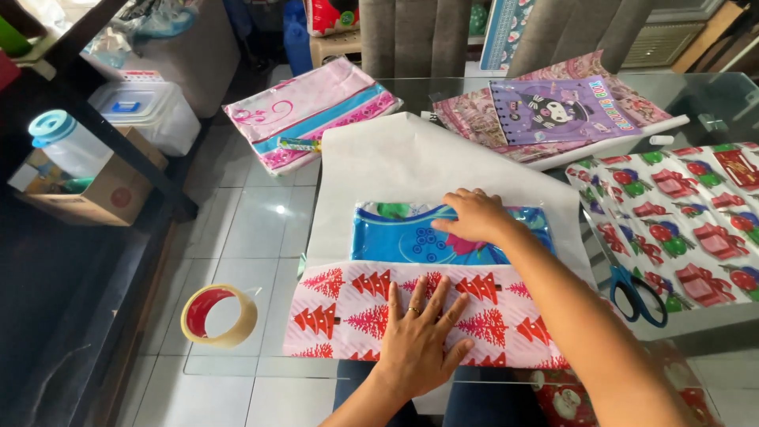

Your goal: A person wraps a blue rectangular object in patterned wrapping paper using scissors and tape at a glass table.

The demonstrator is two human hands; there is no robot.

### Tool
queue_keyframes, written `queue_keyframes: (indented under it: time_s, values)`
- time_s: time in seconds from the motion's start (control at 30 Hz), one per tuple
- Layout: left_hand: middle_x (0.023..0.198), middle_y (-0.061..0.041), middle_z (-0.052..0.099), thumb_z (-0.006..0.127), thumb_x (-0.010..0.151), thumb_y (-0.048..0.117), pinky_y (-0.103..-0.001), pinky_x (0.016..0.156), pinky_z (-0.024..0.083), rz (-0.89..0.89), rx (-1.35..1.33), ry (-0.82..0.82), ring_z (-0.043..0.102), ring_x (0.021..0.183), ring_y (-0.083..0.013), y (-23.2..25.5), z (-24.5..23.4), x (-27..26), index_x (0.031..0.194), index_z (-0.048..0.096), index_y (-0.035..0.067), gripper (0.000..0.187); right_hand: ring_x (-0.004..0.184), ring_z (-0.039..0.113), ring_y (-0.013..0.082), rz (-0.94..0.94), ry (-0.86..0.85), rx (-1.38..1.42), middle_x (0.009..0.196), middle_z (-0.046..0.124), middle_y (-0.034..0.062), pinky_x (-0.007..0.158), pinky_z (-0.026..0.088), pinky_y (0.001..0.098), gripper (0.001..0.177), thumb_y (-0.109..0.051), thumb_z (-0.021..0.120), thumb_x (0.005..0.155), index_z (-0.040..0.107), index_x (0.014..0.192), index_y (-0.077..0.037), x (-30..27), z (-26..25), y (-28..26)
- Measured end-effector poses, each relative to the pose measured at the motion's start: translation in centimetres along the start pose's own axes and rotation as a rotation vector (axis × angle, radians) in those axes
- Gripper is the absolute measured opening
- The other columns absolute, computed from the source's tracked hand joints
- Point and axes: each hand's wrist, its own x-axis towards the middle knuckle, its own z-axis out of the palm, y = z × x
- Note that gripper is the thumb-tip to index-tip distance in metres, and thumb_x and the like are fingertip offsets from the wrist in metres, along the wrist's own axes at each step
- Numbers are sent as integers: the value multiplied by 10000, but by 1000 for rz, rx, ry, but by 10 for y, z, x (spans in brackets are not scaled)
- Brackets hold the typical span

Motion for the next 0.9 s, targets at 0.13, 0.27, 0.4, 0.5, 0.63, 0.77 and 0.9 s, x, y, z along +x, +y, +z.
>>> queue_keyframes:
  time_s: [0.13, 0.27, 0.4, 0.5, 0.63, 0.77, 0.9]
  values:
    - [1659, -131, 285, 191, 1040, 614, -752, 1143, -7, 12, 11, 29, 187, 1514, -430, 0, 2, 0, 1600, 344, 219, 703, 1295, 542, 331, -62, 63, 103, 1430, 569, 84, 1027, 453, 511, 515, -510, 500, 1001, 572, 1371, -160, 6, 7, 11]
    - [1661, -131, 287, 208, 1040, 598, -754, 1146, 0, 16, 2, 49, 184, 1522, -428, -7, 6, 9, 1593, 359, 212, 692, 1256, 573, 339, -114, 199, 197, 1371, 603, 104, 988, 477, 506, 458, -421, 527, 1015, 616, 1346, -117, 21, 25, 21]
    - [1670, -122, 259, 233, 1028, 588, -776, 1131, -11, -3, -8, 5, 159, 1528, -421, -9, 2, 18, 1594, 347, 220, 685, 1232, 588, 312, -91, 174, 240, 1364, 590, 88, 982, 483, 481, 410, -398, 562, 1006, 641, 1302, -126, 19, 18, 17]
    - [1662, -126, 283, 257, 1030, 573, -781, 1129, 6, -6, -8, 28, 178, 1525, -418, -14, 5, 24, 1582, 377, 217, 668, 1248, 583, 307, -69, 148, 241, 1382, 584, 83, 994, 482, 479, 421, -405, 553, 1009, 637, 1327, -142, 23, 16, 17]
    - [1674, -106, 255, 245, 1020, 584, -784, 1130, 8, -14, 25, 11, 176, 1527, -414, -18, 7, 32, 1586, 362, 235, 675, 1217, 597, 306, -71, 149, 253, 1350, 600, 79, 969, 482, 474, 388, -386, 515, 1025, 654, 1292, -142, 31, 19, 22]
    - [1672, -107, 256, 277, 1018, 584, -797, 1117, 32, 4, 74, 47, 201, 1511, -425, -19, 9, 34, 1573, 388, 236, 665, 1229, 579, 322, -103, 199, 264, 1345, 595, 118, 979, 489, 489, 391, -352, 560, 1001, 650, 1287, -103, 25, 22, 19]
    - [1664, -96, 265, 329, 1000, 590, -846, 1064, 59, 30, 103, 30, 229, 1488, -434, -19, 12, 36, 1565, 402, 253, 663, 1028, 639, 402, -209, 483, 242, 1093, 659, 189, 931, 484, 494, 299, -313, 648, 926, 710, 1126, -101, 42, 58, 35]
